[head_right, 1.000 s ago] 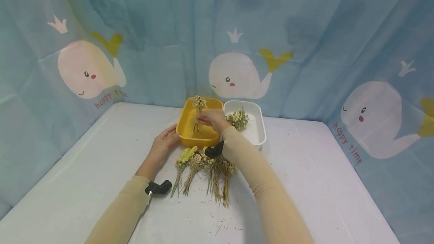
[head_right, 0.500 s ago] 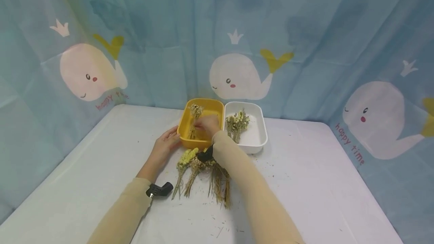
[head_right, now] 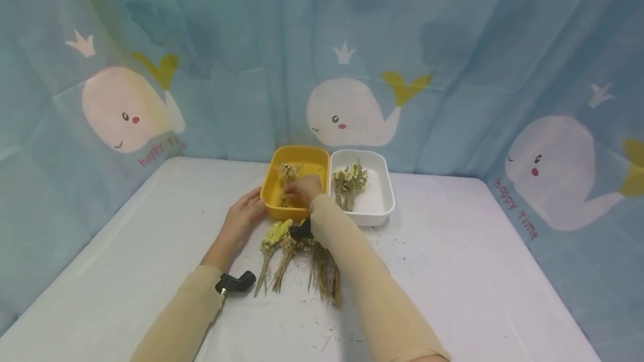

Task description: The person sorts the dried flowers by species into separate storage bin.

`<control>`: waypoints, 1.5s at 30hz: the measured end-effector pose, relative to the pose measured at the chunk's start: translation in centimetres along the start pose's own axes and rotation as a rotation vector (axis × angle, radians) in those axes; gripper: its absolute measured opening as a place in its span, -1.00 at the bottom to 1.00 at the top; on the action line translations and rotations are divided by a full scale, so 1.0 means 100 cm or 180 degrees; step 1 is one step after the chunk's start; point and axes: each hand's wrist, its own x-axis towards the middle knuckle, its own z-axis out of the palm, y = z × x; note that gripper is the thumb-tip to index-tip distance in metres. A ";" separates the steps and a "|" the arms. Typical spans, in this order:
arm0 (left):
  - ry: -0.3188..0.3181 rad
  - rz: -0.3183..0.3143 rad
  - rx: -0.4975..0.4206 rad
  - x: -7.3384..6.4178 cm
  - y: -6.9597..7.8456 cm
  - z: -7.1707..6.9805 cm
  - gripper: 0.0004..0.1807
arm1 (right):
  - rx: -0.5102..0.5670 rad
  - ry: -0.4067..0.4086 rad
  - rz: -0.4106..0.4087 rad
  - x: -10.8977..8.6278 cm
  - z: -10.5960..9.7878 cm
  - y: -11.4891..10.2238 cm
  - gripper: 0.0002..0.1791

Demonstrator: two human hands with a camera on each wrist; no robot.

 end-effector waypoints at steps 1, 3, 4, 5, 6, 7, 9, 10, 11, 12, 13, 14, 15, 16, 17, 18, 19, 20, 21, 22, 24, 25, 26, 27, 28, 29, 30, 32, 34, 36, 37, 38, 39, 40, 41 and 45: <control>0.0014 -0.0015 0.0002 0.000 0.000 0.000 -0.39 | 0.0008 -0.0021 0.0002 0.000 0.000 0.001 -0.70; 0.0035 -0.0050 0.0038 -0.001 -0.001 0.000 -0.39 | -0.0039 -0.0045 0.0043 0.001 0.000 0.004 -0.69; 0.0038 -0.0060 0.0051 -0.001 -0.001 -0.001 -0.38 | -0.0052 -0.0047 0.0061 0.002 -0.001 0.005 -0.70; 0.0035 -0.0056 0.0074 -0.001 -0.002 -0.001 -0.38 | -0.0072 -0.0046 0.0073 0.002 -0.001 0.006 -0.70; 0.0034 -0.0049 0.0080 -0.001 -0.002 -0.001 -0.38 | -0.0097 -0.0045 0.0080 0.003 -0.001 0.007 -0.71; 0.0027 -0.0036 0.0090 0.000 -0.002 -0.001 -0.38 | -0.0122 -0.0035 0.0090 0.003 -0.002 0.008 -0.71; 0.0016 -0.0004 0.0088 0.000 -0.002 -0.001 -0.39 | -0.0165 -0.0034 0.0095 0.003 -0.002 0.009 -0.72; 0.0006 0.0011 0.0082 0.001 -0.002 -0.002 -0.39 | -0.0185 -0.0037 0.0095 0.003 -0.002 0.009 -0.71; 0.0000 0.0021 0.0084 0.001 -0.002 -0.002 -0.40 | -0.0204 -0.0042 0.0100 0.003 -0.002 0.009 -0.71; 0.0001 0.0019 0.0075 0.000 -0.002 -0.002 -0.40 | -0.0232 -0.0047 0.0106 0.002 -0.002 0.009 -0.70; 0.0001 0.0015 0.0066 0.000 -0.002 -0.002 -0.40 | -0.0253 -0.0054 0.0113 0.002 -0.001 0.009 -0.70; -0.0004 0.0017 0.0058 0.000 -0.002 -0.001 -0.40 | -0.0282 -0.0058 0.0110 0.002 -0.001 0.009 -0.70; -0.0007 0.0019 0.0056 0.000 -0.001 -0.001 -0.40 | -0.0311 -0.0052 0.0106 0.002 -0.002 0.009 -0.70; -0.0011 0.0018 0.0054 -0.001 -0.001 -0.001 -0.40 | -0.0333 -0.0047 0.0101 0.002 -0.002 0.010 -0.70; -0.0015 0.0018 0.0058 -0.001 -0.001 0.000 -0.40 | -0.0344 -0.0044 0.0094 0.002 -0.002 0.010 -0.70; -0.0013 0.0019 0.0057 -0.001 -0.001 0.000 -0.39 | -0.0369 -0.0027 0.0069 0.003 -0.002 0.011 -0.72; -0.0015 0.0019 0.0057 -0.001 -0.002 0.000 -0.39 | -0.0388 -0.0012 0.0045 0.001 -0.002 0.012 -0.73; -0.0017 0.0021 0.0065 -0.001 -0.002 0.000 -0.37 | -0.0390 0.0005 0.0019 0.002 -0.003 0.012 -0.75; -0.0014 0.0009 0.0067 -0.001 -0.002 0.000 -0.37 | -0.0388 0.0022 0.0007 0.000 -0.003 0.011 -0.76; -0.0016 0.0001 0.0071 0.000 -0.002 0.000 -0.36 | -0.0402 0.0051 0.0016 -0.005 -0.001 0.008 -0.75; -0.0012 -0.0016 0.0063 0.001 -0.003 0.000 -0.36 | -0.0379 0.0074 0.0010 -0.007 -0.001 0.006 -0.76; -0.0012 -0.0030 0.0056 0.001 -0.003 -0.001 -0.37 | -0.0409 0.0095 0.0003 -0.008 -0.001 0.003 -0.77; -0.0007 -0.0039 0.0063 0.002 -0.003 -0.001 -0.37 | -0.0395 0.0099 -0.0010 -0.008 -0.002 0.002 -0.78; 0.0000 -0.0048 0.0062 0.002 -0.003 -0.001 -0.38 | -0.0385 0.0048 -0.0067 -0.012 -0.003 -0.001 -0.80; 0.0002 -0.0046 0.0074 0.002 -0.002 -0.001 -0.39 | -0.0370 -0.0019 -0.0133 -0.014 -0.005 -0.004 -0.79; 0.0007 -0.0044 0.0087 0.002 -0.002 -0.001 -0.39 | -0.0107 -0.0321 -0.0344 0.010 -0.013 0.008 -0.80; 0.0006 -0.0040 0.0109 0.002 -0.001 -0.001 -0.39 | -0.0019 -0.0418 -0.0396 0.017 -0.017 0.009 -0.79; 0.0020 -0.0027 0.0145 0.002 0.000 -0.001 -0.39 | 0.0041 -0.0590 -0.0445 0.023 -0.022 0.009 -0.72; 0.0029 -0.0019 0.0154 0.002 0.000 -0.002 -0.39 | -0.0005 -0.0660 -0.0447 0.021 -0.026 0.007 -0.62; 0.0045 -0.0026 0.0134 0.002 0.000 -0.002 -0.39 | -0.0341 -0.0428 -0.0319 -0.009 -0.025 -0.007 -0.59; 0.0055 -0.0038 0.0110 0.001 -0.001 -0.002 -0.39 | -0.0451 -0.0418 -0.0335 -0.025 -0.027 -0.012 -0.59; 0.0053 -0.0047 0.0090 0.001 -0.001 -0.002 -0.39 | -0.0505 -0.0417 -0.0355 -0.039 -0.031 -0.015 -0.59; 0.0046 -0.0058 0.0075 0.001 -0.002 -0.002 -0.39 | -0.0578 -0.0411 -0.0374 -0.053 -0.035 -0.018 -0.60; 0.0032 -0.0066 0.0067 0.002 -0.002 -0.001 -0.39 | -0.0616 -0.0416 -0.0361 -0.064 -0.039 -0.019 -0.61; 0.0022 -0.0069 0.0059 0.002 -0.003 -0.001 -0.39 | -0.0676 -0.0424 -0.0372 -0.071 -0.045 -0.019 -0.62; -0.0004 -0.0074 0.0025 0.001 -0.001 -0.002 -0.38 | -0.0823 -0.0484 -0.0398 -0.095 -0.066 -0.016 -0.60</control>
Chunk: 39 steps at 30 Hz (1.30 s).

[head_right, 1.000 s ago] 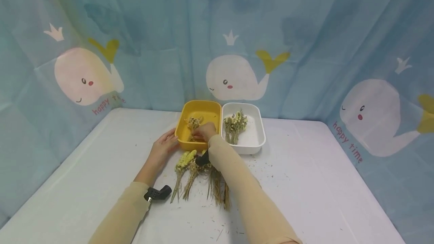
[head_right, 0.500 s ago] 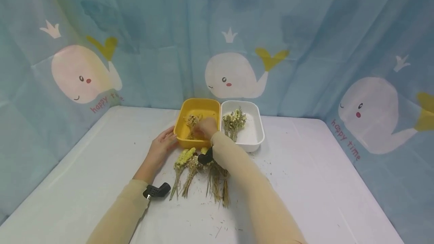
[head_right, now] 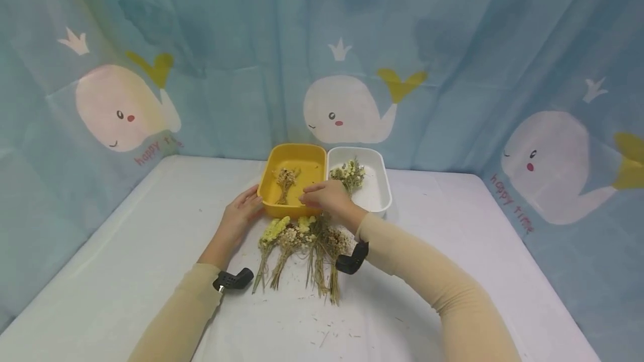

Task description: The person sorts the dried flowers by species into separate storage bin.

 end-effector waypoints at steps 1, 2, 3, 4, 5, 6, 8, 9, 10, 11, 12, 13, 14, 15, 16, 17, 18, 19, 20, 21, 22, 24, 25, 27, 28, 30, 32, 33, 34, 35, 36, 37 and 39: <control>-0.0004 -0.0002 -0.0017 0.000 0.001 0.000 -0.37 | -0.0033 -0.0010 -0.0014 -0.006 -0.004 0.001 -0.60; -0.0008 -0.0008 -0.0029 -0.001 0.003 -0.001 -0.36 | -0.0068 -0.0013 -0.0051 -0.010 -0.008 0.003 -0.59; -0.0017 -0.0022 -0.0052 -0.002 0.005 -0.001 -0.35 | -0.0104 -0.0014 -0.0074 -0.016 -0.011 0.003 -0.58; -0.0029 -0.0032 -0.0058 -0.003 0.007 -0.001 -0.34 | -0.0153 -0.0012 -0.0098 -0.020 -0.015 0.005 -0.57; -0.0035 -0.0047 -0.0051 -0.005 0.010 -0.001 -0.33 | -0.0154 -0.0024 -0.0117 -0.024 -0.018 0.007 -0.56; -0.0051 -0.0049 -0.0038 -0.007 0.012 -0.001 -0.32 | -0.0121 -0.0042 -0.0124 -0.028 -0.021 0.009 -0.55; -0.0051 -0.0061 0.0005 -0.010 0.016 -0.001 -0.31 | -0.0082 -0.0052 -0.0128 -0.035 -0.026 0.012 -0.54; -0.0045 -0.0064 0.0018 -0.010 0.017 -0.001 -0.31 | -0.0046 -0.0064 -0.0126 -0.038 -0.028 0.014 -0.54; -0.0035 -0.0064 0.0038 -0.010 0.016 -0.002 -0.31 | 0.0005 -0.0080 -0.0130 -0.041 -0.030 0.016 -0.54; -0.0021 -0.0063 0.0044 -0.010 0.014 -0.002 -0.30 | 0.0027 -0.0090 -0.0142 -0.044 -0.033 0.019 -0.54; -0.0018 -0.0053 0.0056 -0.009 0.012 -0.003 -0.31 | 0.0038 -0.0081 -0.0135 -0.048 -0.035 0.021 -0.56; 0.0000 -0.0058 0.0053 -0.008 0.010 -0.003 -0.31 | 0.0038 -0.0071 -0.0125 -0.051 -0.038 0.023 -0.57; 0.0008 -0.0052 0.0052 -0.006 0.008 -0.004 -0.32 | 0.0056 -0.0067 -0.0114 -0.054 -0.040 0.025 -0.58; 0.0014 -0.0046 0.0051 -0.004 0.005 -0.004 -0.33 | 0.0057 -0.0077 -0.0113 -0.056 -0.042 0.027 -0.57; 0.0019 -0.0035 0.0055 -0.003 0.003 -0.004 -0.34 | 0.0079 -0.0072 -0.0090 -0.059 -0.044 0.029 -0.57; 0.0022 -0.0019 0.0059 -0.002 0.002 -0.004 -0.35 | 0.0081 -0.0077 -0.0082 -0.061 -0.046 0.031 -0.56; 0.0023 0.0001 0.0067 -0.001 0.001 -0.004 -0.36 | 0.0101 -0.0062 -0.0061 -0.064 -0.048 0.033 -0.55; 0.0028 0.0015 0.0065 0.000 0.000 -0.004 -0.37 | 0.0115 -0.0066 -0.0061 -0.066 -0.050 0.035 -0.54; 0.0024 0.0035 0.0067 0.000 0.000 -0.004 -0.37 | 0.0145 -0.0049 -0.0049 -0.068 -0.051 0.036 -0.54; 0.0024 0.0046 0.0062 0.001 0.000 -0.004 -0.37 | 0.0160 -0.0040 -0.0045 -0.070 -0.052 0.038 -0.54; 0.0028 0.0051 0.0054 0.001 0.000 -0.004 -0.37 | 0.0174 -0.0019 -0.0030 -0.072 -0.053 0.040 -0.54; 0.0032 0.0035 0.0026 0.001 0.001 -0.003 -0.38 | 0.0192 0.0003 -0.0005 -0.075 -0.056 0.044 -0.56; 0.0035 0.0013 0.0010 0.001 0.002 -0.003 -0.38 | 0.0205 0.0008 0.0014 -0.077 -0.057 0.046 -0.56; 0.0022 -0.0028 -0.0028 0.001 0.003 -0.003 -0.38 | 0.0222 0.0030 0.0055 -0.081 -0.059 0.050 -0.57; 0.0012 -0.0045 -0.0047 0.001 0.003 -0.003 -0.38 | 0.0233 0.0020 0.0070 -0.082 -0.060 0.052 -0.57; -0.0013 -0.0065 -0.0079 0.002 0.004 -0.003 -0.37 | 0.0274 0.0001 0.0101 -0.086 -0.062 0.056 -0.55; -0.0032 -0.0073 -0.0090 0.003 0.004 -0.003 -0.37 | 0.0315 -0.0019 0.0149 -0.088 -0.063 0.061 -0.52; -0.0038 -0.0065 -0.0091 0.003 0.004 -0.002 -0.37 | 0.0337 -0.0036 0.0165 -0.090 -0.064 0.063 -0.50; -0.0044 -0.0048 -0.0083 0.003 0.003 -0.002 -0.36 | 0.0361 -0.0045 0.0192 -0.091 -0.064 0.066 -0.50; -0.0041 -0.0034 -0.0058 0.004 0.003 -0.001 -0.36 | 0.0381 -0.0034 0.0222 -0.092 -0.064 0.068 -0.49; -0.0037 -0.0021 -0.0037 0.004 0.002 -0.001 -0.37 | 0.0396 -0.0033 0.0238 -0.094 -0.064 0.070 -0.48; -0.0026 -0.0009 -0.0016 0.004 0.001 -0.001 -0.36 | 0.0426 -0.0013 0.0266 -0.094 -0.064 0.072 -0.48; -0.0008 0.0014 0.0031 0.005 0.000 -0.001 -0.36 | 0.0474 0.0007 0.0280 -0.096 -0.064 0.076 -0.48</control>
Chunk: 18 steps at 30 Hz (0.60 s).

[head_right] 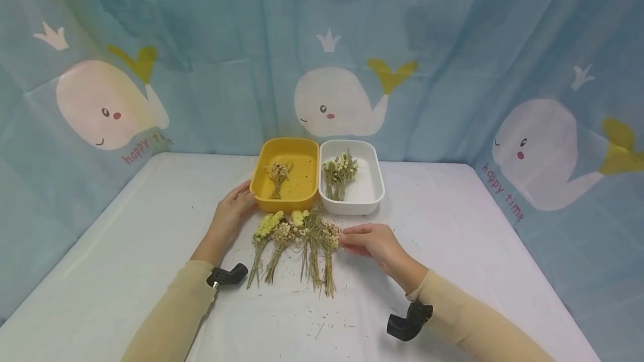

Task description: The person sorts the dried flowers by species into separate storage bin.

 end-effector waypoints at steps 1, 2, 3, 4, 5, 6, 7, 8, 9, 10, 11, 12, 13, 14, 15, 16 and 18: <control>0.0010 0.0007 0.0022 0.000 0.000 0.000 -0.37 | 0.0024 0.0022 0.0014 0.000 0.000 0.001 -0.48; 0.0020 0.0001 0.0040 0.001 0.000 0.000 -0.37 | 0.0037 0.0032 0.0017 -0.001 -0.001 0.003 -0.48; 0.0023 -0.0005 0.0043 0.001 0.000 0.000 -0.37 | 0.0046 0.0031 0.0020 -0.001 -0.002 0.005 -0.47; 0.0027 -0.0007 0.0044 0.001 0.001 0.000 -0.37 | 0.0053 0.0034 0.0029 -0.001 -0.003 0.006 -0.47; 0.0022 -0.0004 0.0048 0.001 0.001 0.000 -0.37 | 0.0050 0.0025 0.0024 -0.001 -0.004 0.008 -0.47; 0.0014 0.0002 0.0047 0.001 0.002 0.001 -0.38 | 0.0046 0.0021 0.0021 -0.001 -0.005 0.009 -0.48; 0.0013 0.0003 0.0041 0.001 0.002 0.001 -0.38 | 0.0030 0.0010 0.0024 -0.001 -0.005 0.011 -0.48; 0.0017 -0.0003 0.0041 0.001 0.002 0.001 -0.38 | 0.0029 -0.0014 0.0031 -0.001 -0.006 0.013 -0.48; 0.0026 -0.0006 0.0037 0.001 0.002 0.001 -0.38 | 0.0022 -0.0042 0.0039 -0.001 -0.006 0.014 -0.48; 0.0036 -0.0008 0.0038 0.001 0.002 0.001 -0.38 | 0.0031 -0.0066 0.0048 -0.001 -0.006 0.016 -0.48; 0.0045 -0.0012 0.0040 0.001 0.002 0.001 -0.38 | 0.0042 -0.0087 0.0054 -0.001 -0.006 0.017 -0.48; 0.0056 -0.0025 0.0033 0.001 0.001 0.000 -0.38 | 0.0060 -0.0108 0.0068 -0.001 -0.006 0.018 -0.48; 0.0071 -0.0036 0.0035 0.001 0.001 0.000 -0.38 | 0.0071 -0.0133 0.0086 -0.001 -0.005 0.019 -0.48; 0.0081 -0.0044 0.0034 0.001 0.001 0.000 -0.38 | 0.0084 -0.0152 0.0101 -0.001 -0.004 0.020 -0.48; 0.0082 -0.0047 0.0033 0.001 0.000 0.000 -0.38 | 0.0092 -0.0169 0.0114 -0.002 -0.004 0.022 -0.47; 0.0079 -0.0047 0.0040 0.001 0.000 0.000 -0.38 | 0.0107 -0.0179 0.0133 -0.002 -0.003 0.023 -0.48; 0.0084 -0.0048 0.0043 0.001 -0.001 0.000 -0.38 | 0.0126 -0.0206 0.0170 -0.002 -0.001 0.026 -0.48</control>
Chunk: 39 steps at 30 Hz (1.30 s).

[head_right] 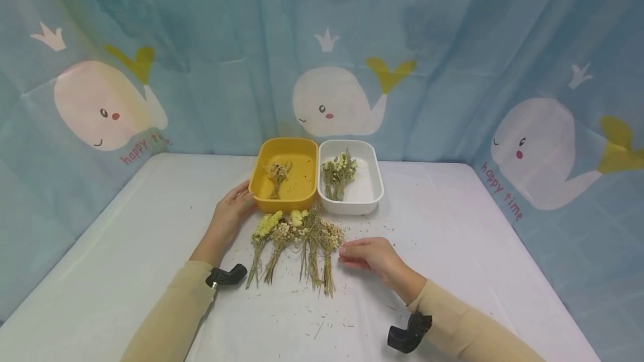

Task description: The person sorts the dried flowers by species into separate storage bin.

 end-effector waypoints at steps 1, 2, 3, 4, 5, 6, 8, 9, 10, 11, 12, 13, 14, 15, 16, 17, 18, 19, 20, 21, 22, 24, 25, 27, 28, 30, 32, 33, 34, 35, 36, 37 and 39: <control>0.0001 0.0004 0.0007 0.000 0.000 0.000 -0.38 | -0.0001 -0.0011 0.0016 0.000 0.001 0.001 -0.48; -0.0008 0.0007 0.0017 0.000 0.000 0.000 -0.38 | 0.0008 -0.0014 0.0028 0.000 0.002 0.003 -0.48; -0.0016 0.0009 0.0028 -0.001 -0.001 0.000 -0.38 | 0.0013 -0.0024 0.0036 0.000 0.003 0.004 -0.49; -0.0020 0.0009 0.0036 -0.001 -0.001 0.000 -0.37 | 0.0015 -0.0031 0.0041 -0.001 0.004 0.004 -0.49; -0.0019 0.0009 0.0039 -0.001 -0.001 0.000 -0.38 | 0.0017 -0.0037 0.0040 -0.001 0.005 0.005 -0.49; -0.0024 0.0006 0.0050 -0.002 -0.001 0.000 -0.37 | 0.0014 -0.0045 0.0037 -0.001 0.005 0.005 -0.49; -0.0045 0.0006 0.0067 -0.002 -0.002 0.000 -0.37 | 0.0038 -0.0075 0.0036 -0.001 0.007 0.006 -0.47; -0.0034 -0.0001 0.0055 -0.002 -0.002 0.000 -0.37 | 0.0043 -0.0099 0.0040 -0.001 0.008 0.006 -0.47; -0.0036 -0.0003 0.0060 -0.002 -0.002 0.000 -0.37 | 0.0064 -0.0115 0.0049 -0.001 0.008 0.007 -0.46; -0.0028 -0.0005 0.0055 -0.002 -0.002 0.000 -0.37 | 0.0077 -0.0134 0.0059 0.000 0.009 0.008 -0.46; -0.0025 -0.0005 0.0048 -0.002 -0.002 0.000 -0.37 | 0.0095 -0.0138 0.0074 0.001 0.010 0.009 -0.46; -0.0027 -0.0004 0.0036 -0.002 -0.001 0.000 -0.37 | 0.0112 -0.0138 0.0098 0.001 0.010 0.009 -0.46; -0.0032 -0.0002 0.0035 -0.002 -0.001 0.000 -0.38 | 0.0129 -0.0139 0.0122 0.002 0.011 0.010 -0.47; -0.0026 -0.0008 0.0017 -0.002 -0.001 0.000 -0.38 | 0.0140 -0.0136 0.0155 0.002 0.012 0.011 -0.47; -0.0032 -0.0009 0.0026 -0.003 -0.001 0.000 -0.38 | 0.0167 -0.0137 0.0182 0.003 0.013 0.011 -0.47; -0.0028 -0.0013 0.0011 -0.003 -0.001 0.001 -0.38 | 0.0179 -0.0137 0.0211 0.004 0.014 0.011 -0.47; -0.0040 -0.0011 0.0014 -0.002 -0.001 0.001 -0.38 | 0.0212 -0.0126 0.0236 0.004 0.016 0.011 -0.47; -0.0045 -0.0007 0.0014 -0.002 -0.001 0.001 -0.38 | 0.0234 -0.0125 0.0255 0.005 0.017 0.011 -0.47; -0.0046 0.0002 0.0017 -0.002 -0.001 0.001 -0.38 | 0.0267 -0.0125 0.0291 0.006 0.017 0.011 -0.46; -0.0047 0.0012 0.0016 -0.001 -0.001 0.001 -0.38 | 0.0286 -0.0118 0.0305 0.006 0.018 0.011 -0.45; -0.0051 0.0021 0.0021 -0.001 -0.001 0.001 -0.38 | 0.0311 -0.0108 0.0315 0.007 0.019 0.011 -0.45; -0.0043 0.0039 -0.0005 0.000 -0.001 0.000 -0.37 | 0.0365 -0.0081 0.0333 0.009 0.020 0.010 -0.46; -0.0031 0.0041 -0.0021 0.000 -0.001 0.000 -0.38 | 0.0376 -0.0076 0.0342 0.010 0.021 0.010 -0.48; -0.0021 0.0023 -0.0039 0.000 0.000 0.000 -0.38 | 0.0396 -0.0068 0.0350 0.011 0.022 0.010 -0.53; -0.0013 0.0011 -0.0052 0.000 -0.001 0.000 -0.38 | 0.0407 -0.0072 0.0363 0.012 0.022 0.011 -0.56; -0.0014 -0.0010 -0.0074 0.000 -0.001 -0.001 -0.38 | 0.0423 -0.0080 0.0392 0.013 0.022 0.012 -0.60; -0.0025 -0.0034 -0.0090 0.001 -0.001 -0.001 -0.38 | 0.0451 -0.0079 0.0432 0.014 0.022 0.013 -0.60; -0.0024 -0.0048 -0.0093 0.001 -0.001 -0.001 -0.38 | 0.0478 -0.0079 0.0440 0.014 0.022 0.013 -0.59; -0.0026 -0.0059 -0.0111 0.001 -0.001 -0.001 -0.38 | 0.0512 -0.0074 0.0434 0.015 0.022 0.013 -0.57; -0.0025 -0.0072 -0.0129 0.001 -0.001 -0.001 -0.38 | 0.0537 -0.0065 0.0427 0.015 0.022 0.013 -0.55; -0.0020 -0.0083 -0.0136 0.001 -0.001 -0.001 -0.38 | 0.0559 -0.0056 0.0415 0.015 0.022 0.013 -0.52; -0.0017 -0.0092 -0.0142 0.002 -0.001 -0.001 -0.38 | 0.0579 -0.0044 0.0399 0.015 0.023 0.012 -0.50; -0.0013 -0.0105 -0.0144 0.002 -0.001 -0.001 -0.38 | 0.0604 -0.0027 0.0363 0.015 0.024 0.012 -0.47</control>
